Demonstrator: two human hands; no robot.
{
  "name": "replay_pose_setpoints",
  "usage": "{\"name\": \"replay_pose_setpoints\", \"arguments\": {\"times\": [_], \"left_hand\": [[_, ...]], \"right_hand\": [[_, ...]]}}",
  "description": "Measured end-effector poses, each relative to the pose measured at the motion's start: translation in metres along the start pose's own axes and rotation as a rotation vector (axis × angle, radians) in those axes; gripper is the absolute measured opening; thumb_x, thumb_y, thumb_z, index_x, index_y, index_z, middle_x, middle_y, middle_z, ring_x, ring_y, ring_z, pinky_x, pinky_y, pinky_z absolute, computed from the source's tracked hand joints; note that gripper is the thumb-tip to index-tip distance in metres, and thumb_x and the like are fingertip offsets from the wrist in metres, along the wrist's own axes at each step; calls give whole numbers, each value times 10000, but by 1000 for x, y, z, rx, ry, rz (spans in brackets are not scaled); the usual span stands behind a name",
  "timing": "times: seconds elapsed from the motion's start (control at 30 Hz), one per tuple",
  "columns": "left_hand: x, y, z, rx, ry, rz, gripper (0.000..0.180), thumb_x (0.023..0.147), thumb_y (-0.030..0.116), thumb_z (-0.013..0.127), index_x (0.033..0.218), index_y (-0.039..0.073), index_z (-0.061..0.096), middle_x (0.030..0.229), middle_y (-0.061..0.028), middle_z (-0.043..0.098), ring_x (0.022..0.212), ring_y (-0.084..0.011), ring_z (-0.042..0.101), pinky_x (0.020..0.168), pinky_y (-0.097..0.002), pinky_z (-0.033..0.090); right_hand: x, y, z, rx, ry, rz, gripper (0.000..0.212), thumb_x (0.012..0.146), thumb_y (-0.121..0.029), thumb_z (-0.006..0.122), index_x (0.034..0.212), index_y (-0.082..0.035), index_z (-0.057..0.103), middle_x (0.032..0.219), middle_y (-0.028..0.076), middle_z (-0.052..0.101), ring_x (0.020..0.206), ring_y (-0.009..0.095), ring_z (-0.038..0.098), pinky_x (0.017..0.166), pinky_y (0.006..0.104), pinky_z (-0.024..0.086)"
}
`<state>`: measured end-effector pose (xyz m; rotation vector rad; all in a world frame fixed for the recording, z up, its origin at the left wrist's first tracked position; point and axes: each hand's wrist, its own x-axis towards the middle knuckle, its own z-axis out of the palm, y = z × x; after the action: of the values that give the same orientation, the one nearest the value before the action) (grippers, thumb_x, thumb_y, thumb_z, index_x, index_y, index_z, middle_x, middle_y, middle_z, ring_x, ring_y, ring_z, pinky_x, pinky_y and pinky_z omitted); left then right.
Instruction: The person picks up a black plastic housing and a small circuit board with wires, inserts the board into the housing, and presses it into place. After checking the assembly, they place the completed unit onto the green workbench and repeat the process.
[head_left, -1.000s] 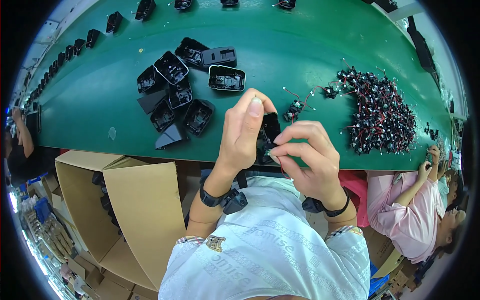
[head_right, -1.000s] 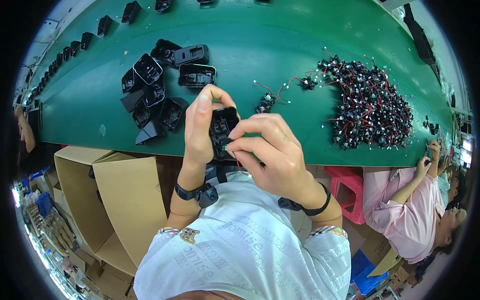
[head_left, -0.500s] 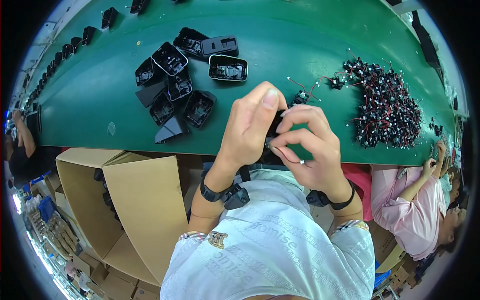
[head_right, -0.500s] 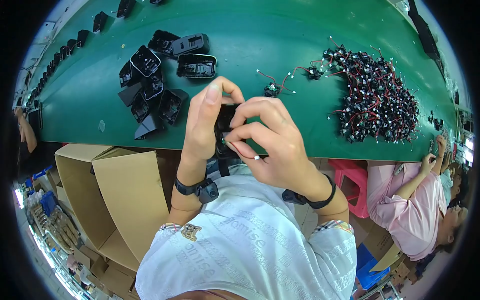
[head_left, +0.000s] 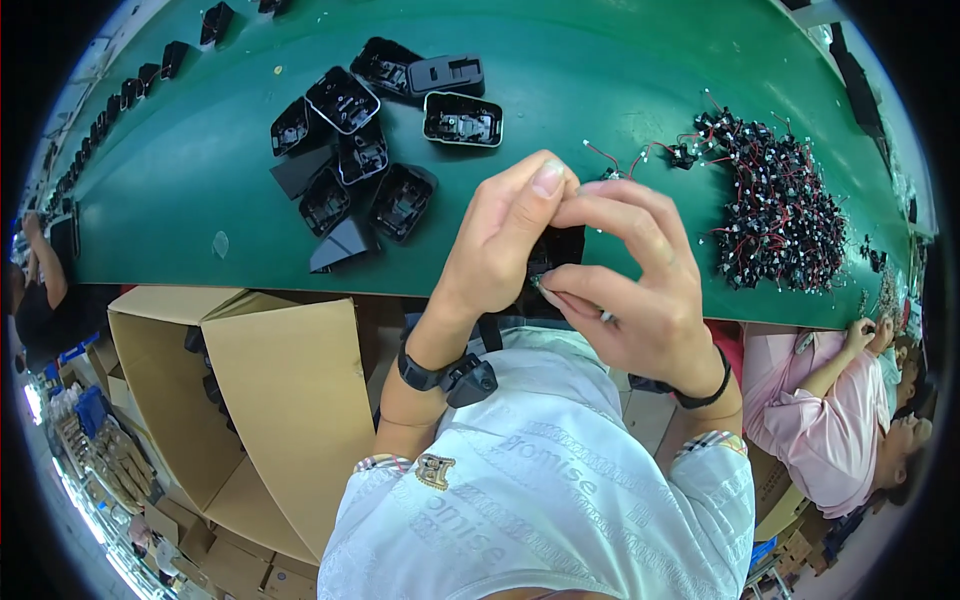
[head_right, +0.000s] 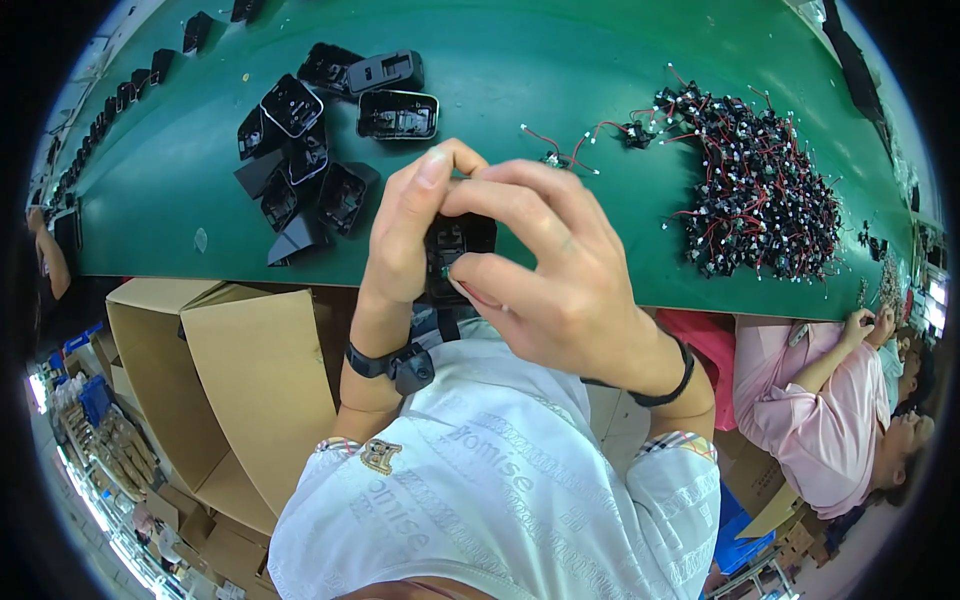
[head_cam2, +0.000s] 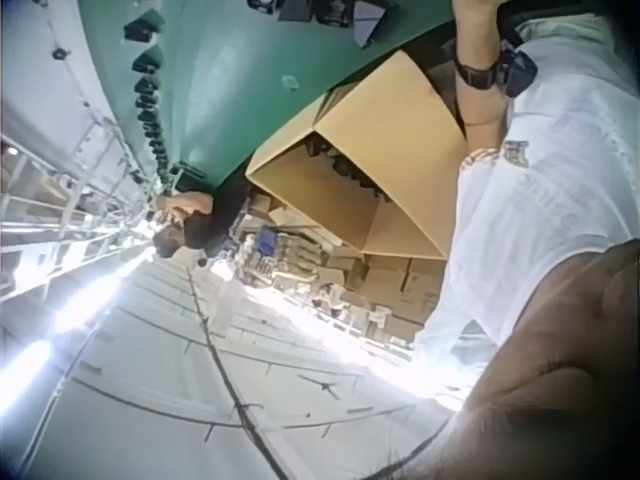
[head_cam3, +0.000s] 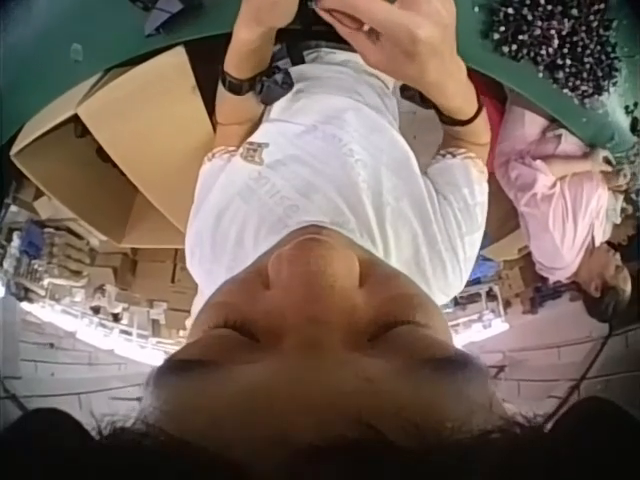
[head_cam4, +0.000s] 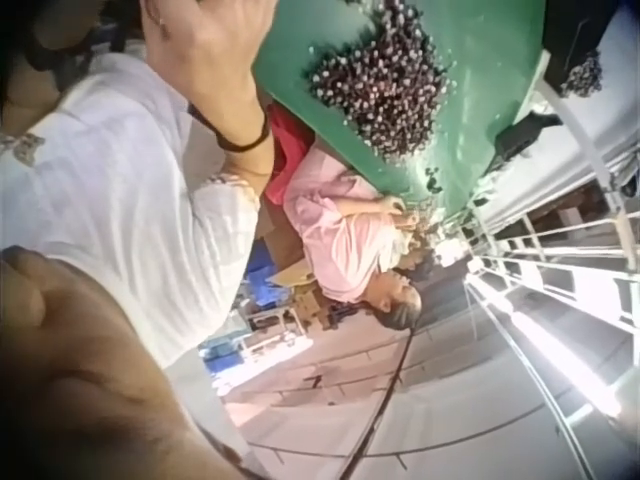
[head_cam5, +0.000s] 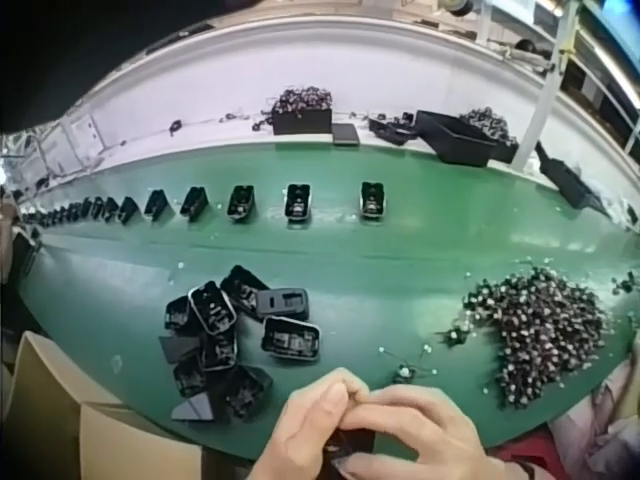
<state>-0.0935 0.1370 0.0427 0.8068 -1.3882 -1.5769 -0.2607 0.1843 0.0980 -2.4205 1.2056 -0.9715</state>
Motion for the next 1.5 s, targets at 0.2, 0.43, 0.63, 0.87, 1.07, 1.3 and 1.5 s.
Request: {"name": "replay_pose_setpoints", "arguments": {"times": [0.2, 0.43, 0.63, 0.87, 1.07, 1.3, 1.5], "left_hand": [[1, 8, -1, -216, 31, 13, 530, 1110, 414, 360, 903, -20, 584, 849, -58, 584, 776, -130, 515, 739, -299, 444], [-1, -2, -9, -401, 99, -72, 450, 1100, 360, 392, 891, -4, 554, 847, -50, 573, 779, -115, 536, 731, -253, 446], [6, 0, 6, -72, 184, 35, 413, 1095, 336, 424, 900, -1, 562, 791, -51, 551, 753, -122, 514, 697, -281, 443], [9, 11, 11, 82, 155, -18, 374, 1087, 359, 488, 1054, -7, 556, 821, -71, 658, 668, -127, 596, 569, -351, 468], [3, 8, 16, -331, 49, -51, 326, 1056, 334, 592, 1149, 25, 546, 805, -28, 658, 608, -29, 555, 494, -180, 403], [4, 11, 17, -303, 119, -117, 341, 1039, 346, 629, 1100, 17, 564, 792, -30, 660, 573, -33, 549, 474, -186, 407], [11, 9, 18, -354, 127, -124, 337, 1028, 344, 651, 1061, 19, 570, 788, -35, 660, 583, -43, 572, 479, -189, 432]], "right_hand": [[-7, -2, 23, 102, 133, 35, 248, 632, 6, 826, 845, -74, 726, 1208, 134, 658, 1122, 363, 605, 942, 466, 504], [-1, -7, 12, -21, 61, 18, 296, 671, -83, 844, 952, -77, 749, 1353, 170, 589, 1258, 399, 541, 1034, 499, 461], [-1, 3, -1, 59, -104, 49, 398, 653, -155, 875, 1010, -69, 721, 1316, 138, 617, 1275, 400, 550, 1052, 517, 463], [-4, 16, -2, 140, -13, 86, 377, 648, -102, 889, 973, -34, 711, 1256, 149, 626, 1174, 360, 618, 948, 441, 530], [-22, 31, 9, 806, 210, 378, 359, 679, -59, 876, 1005, 3, 739, 1443, 200, 480, 1289, 357, 549, 1092, 474, 440], [-21, 30, 1, 810, 152, 423, 390, 684, -61, 861, 1045, 25, 740, 1448, 193, 482, 1313, 360, 533, 1126, 499, 406], [-21, 32, 2, 819, 156, 481, 385, 694, -52, 849, 1057, 15, 741, 1458, 182, 468, 1322, 359, 525, 1114, 492, 420]]}}
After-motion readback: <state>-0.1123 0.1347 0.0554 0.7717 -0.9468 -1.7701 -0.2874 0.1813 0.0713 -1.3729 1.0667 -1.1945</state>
